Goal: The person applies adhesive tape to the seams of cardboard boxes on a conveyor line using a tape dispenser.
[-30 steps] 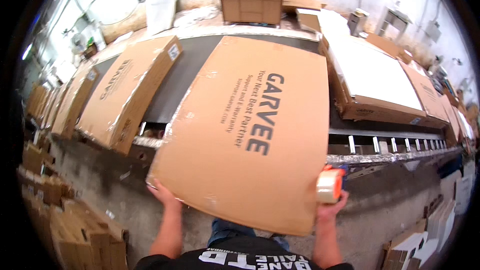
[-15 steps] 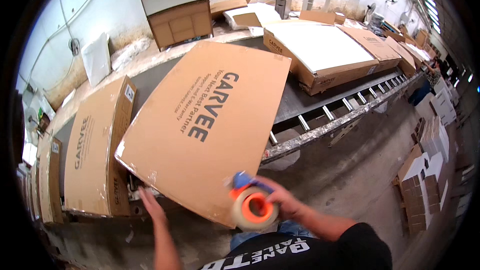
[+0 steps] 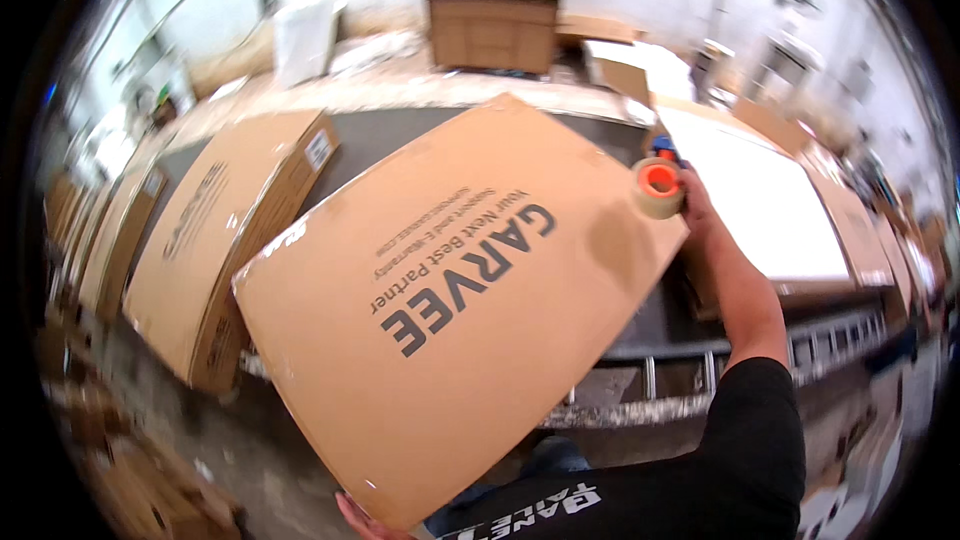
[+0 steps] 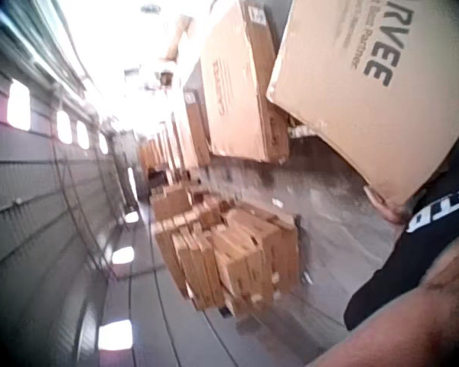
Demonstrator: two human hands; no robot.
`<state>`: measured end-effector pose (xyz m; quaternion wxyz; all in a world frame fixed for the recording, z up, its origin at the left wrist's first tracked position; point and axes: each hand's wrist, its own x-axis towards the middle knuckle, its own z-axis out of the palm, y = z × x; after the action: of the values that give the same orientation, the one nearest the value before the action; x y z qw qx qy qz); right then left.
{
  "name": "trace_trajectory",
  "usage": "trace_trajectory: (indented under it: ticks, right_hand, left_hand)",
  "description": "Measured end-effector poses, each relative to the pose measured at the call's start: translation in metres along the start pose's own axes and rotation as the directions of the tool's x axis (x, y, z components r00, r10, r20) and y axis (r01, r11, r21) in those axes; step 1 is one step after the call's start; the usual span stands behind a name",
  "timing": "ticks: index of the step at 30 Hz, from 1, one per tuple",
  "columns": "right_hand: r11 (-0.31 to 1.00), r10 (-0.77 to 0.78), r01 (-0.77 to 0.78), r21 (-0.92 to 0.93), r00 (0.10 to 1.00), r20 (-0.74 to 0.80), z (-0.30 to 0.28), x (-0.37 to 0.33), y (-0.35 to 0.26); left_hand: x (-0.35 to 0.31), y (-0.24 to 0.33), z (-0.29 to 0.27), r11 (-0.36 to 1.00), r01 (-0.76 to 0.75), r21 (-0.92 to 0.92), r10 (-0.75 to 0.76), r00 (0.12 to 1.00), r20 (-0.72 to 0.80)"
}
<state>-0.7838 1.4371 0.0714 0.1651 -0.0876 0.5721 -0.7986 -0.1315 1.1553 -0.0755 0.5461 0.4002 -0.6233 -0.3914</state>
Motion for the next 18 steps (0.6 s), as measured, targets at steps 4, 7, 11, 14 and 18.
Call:
trace_trajectory:
  ticks: [4,7,11,14,18]
  right_hand:
    - [0.957,-0.166,0.119,-0.265,0.973,-0.163,-0.028,0.08,0.013]
    - [0.954,-0.2,0.113,-0.278,0.931,-0.305,-0.125,0.152,0.072]
    - [0.984,0.166,-0.175,-0.038,0.972,-0.166,-0.123,0.138,0.081]
    - [0.986,0.167,-0.166,0.025,0.978,-0.125,-0.144,0.121,0.086]
    - [0.995,0.088,-0.093,-0.021,0.982,-0.167,-0.115,0.08,0.077]
  left_hand:
    - [-0.001,-0.036,-0.021,0.994,-0.024,0.104,0.021,0.999,0.034]
    - [0.004,-0.025,-0.02,1.0,-0.01,0.018,0.01,1.0,0.007]
    - [0.006,-0.036,-0.026,0.999,0.011,-0.052,-0.015,0.997,-0.07]
    - [0.038,-0.06,-0.026,0.98,0.12,-0.162,-0.136,0.986,-0.095]
    - [0.087,-0.073,-0.025,0.986,-0.007,-0.169,-0.009,0.996,-0.092]
